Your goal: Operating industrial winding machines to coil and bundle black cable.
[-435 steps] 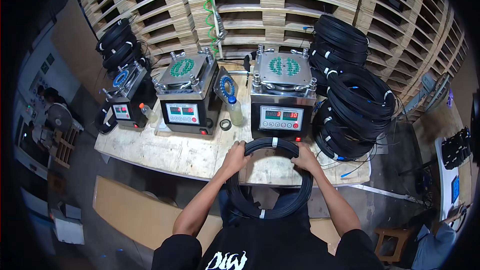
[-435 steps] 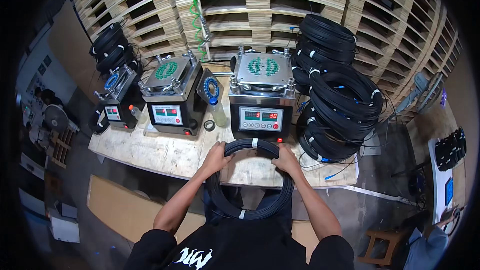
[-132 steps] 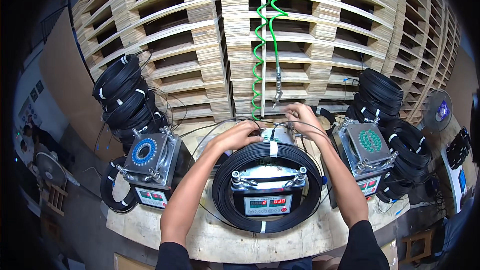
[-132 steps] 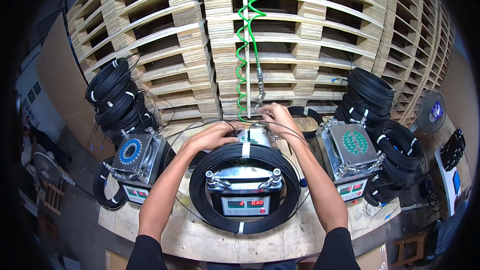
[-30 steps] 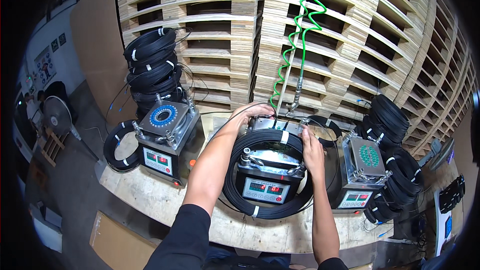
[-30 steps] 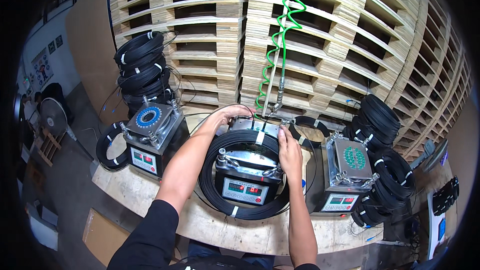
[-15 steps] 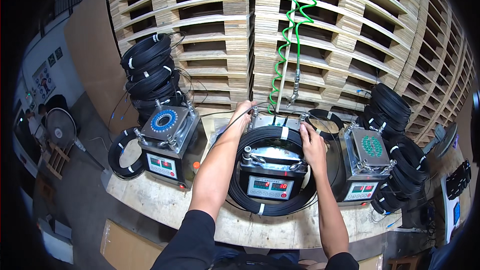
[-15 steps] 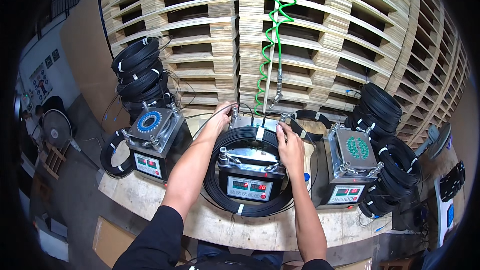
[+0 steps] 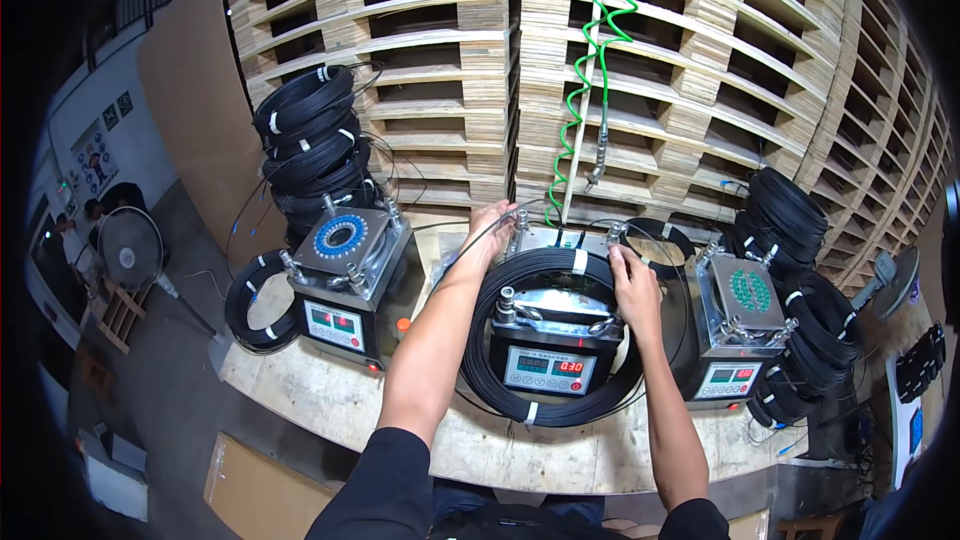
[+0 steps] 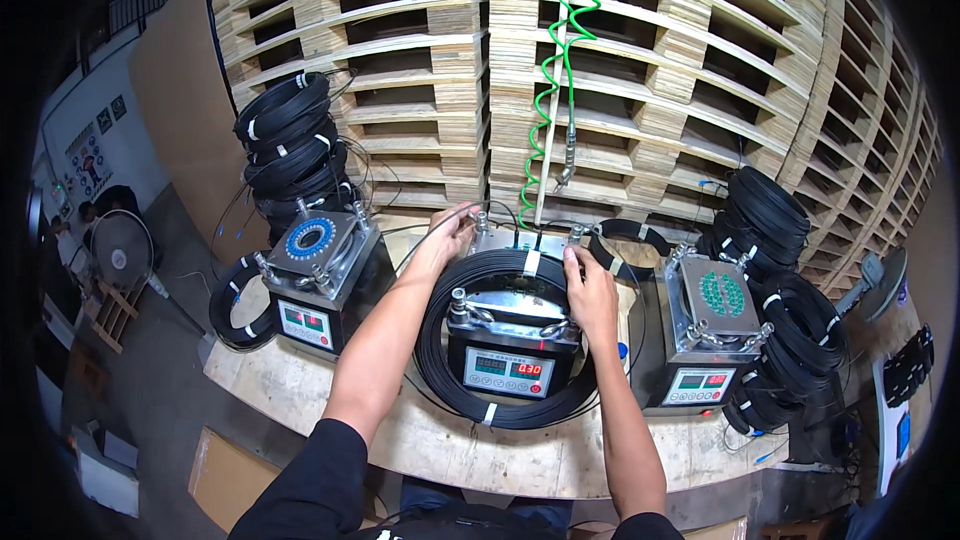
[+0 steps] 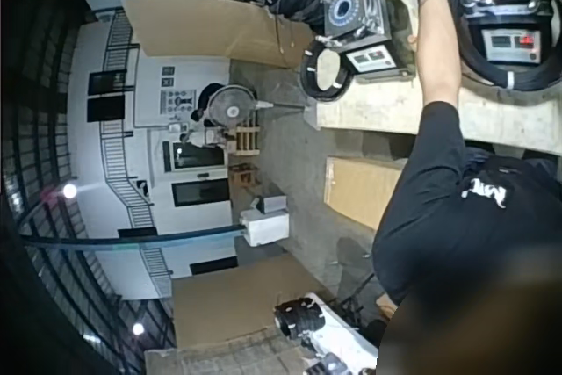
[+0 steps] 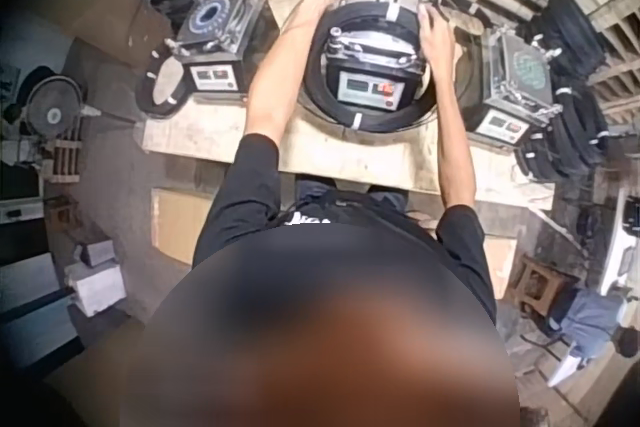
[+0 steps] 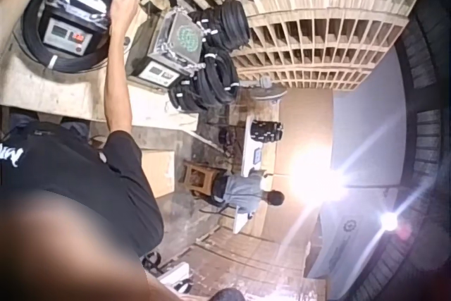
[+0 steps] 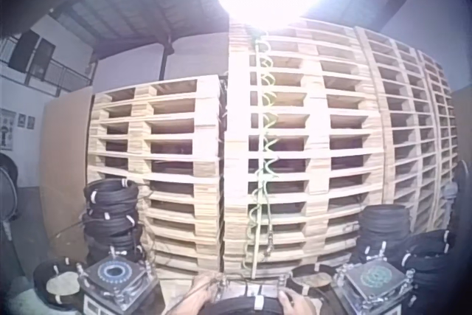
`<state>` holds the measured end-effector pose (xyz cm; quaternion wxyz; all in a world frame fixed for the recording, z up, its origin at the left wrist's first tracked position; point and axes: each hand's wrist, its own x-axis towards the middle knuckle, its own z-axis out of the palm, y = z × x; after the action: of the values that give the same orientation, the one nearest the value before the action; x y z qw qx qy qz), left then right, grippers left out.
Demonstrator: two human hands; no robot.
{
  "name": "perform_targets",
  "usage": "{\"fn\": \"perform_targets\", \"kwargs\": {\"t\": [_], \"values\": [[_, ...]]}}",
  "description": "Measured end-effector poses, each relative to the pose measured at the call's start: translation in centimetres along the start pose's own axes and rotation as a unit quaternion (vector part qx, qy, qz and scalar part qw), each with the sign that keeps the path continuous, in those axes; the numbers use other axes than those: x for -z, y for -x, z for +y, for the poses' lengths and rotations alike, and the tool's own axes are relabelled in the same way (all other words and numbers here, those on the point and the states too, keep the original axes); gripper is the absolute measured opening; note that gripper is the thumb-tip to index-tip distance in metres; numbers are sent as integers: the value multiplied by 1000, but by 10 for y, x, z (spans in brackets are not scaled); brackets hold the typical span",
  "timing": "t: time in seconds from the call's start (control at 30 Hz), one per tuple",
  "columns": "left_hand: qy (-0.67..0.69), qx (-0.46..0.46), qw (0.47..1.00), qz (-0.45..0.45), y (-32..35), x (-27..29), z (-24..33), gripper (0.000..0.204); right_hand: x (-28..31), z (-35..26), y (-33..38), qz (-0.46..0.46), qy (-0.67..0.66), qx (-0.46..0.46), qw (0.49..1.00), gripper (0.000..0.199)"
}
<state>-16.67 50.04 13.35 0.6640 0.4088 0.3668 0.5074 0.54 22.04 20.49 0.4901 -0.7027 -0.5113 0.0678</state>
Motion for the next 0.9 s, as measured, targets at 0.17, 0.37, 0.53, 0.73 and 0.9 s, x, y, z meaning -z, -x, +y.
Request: {"fn": "perform_targets", "kwargs": {"t": [0.17, 0.37, 0.53, 0.73, 0.9], "values": [[-58, 59, 996, 27, 9, 2, 6, 23, 4, -4, 1, 2, 0, 3, 1000, 50], [64, 24, 997, -19, -1, -9, -16, 35, 10, -2, 2, -2, 29, -26, 999, 49], [-51, 48, 997, -10, -12, 7, -10, 42, 7, -7, 3, 1, 16, -15, 1000, 49], [-299, -150, 940, 69, 9, 28, 7, 81, -12, -8, 0, -17, -4, 4, 1000, 49], [-337, -245, 906, -67, 168, -4, 65, 50, 1, 3, -2, 2, 10, -5, 1000, 49]]}}
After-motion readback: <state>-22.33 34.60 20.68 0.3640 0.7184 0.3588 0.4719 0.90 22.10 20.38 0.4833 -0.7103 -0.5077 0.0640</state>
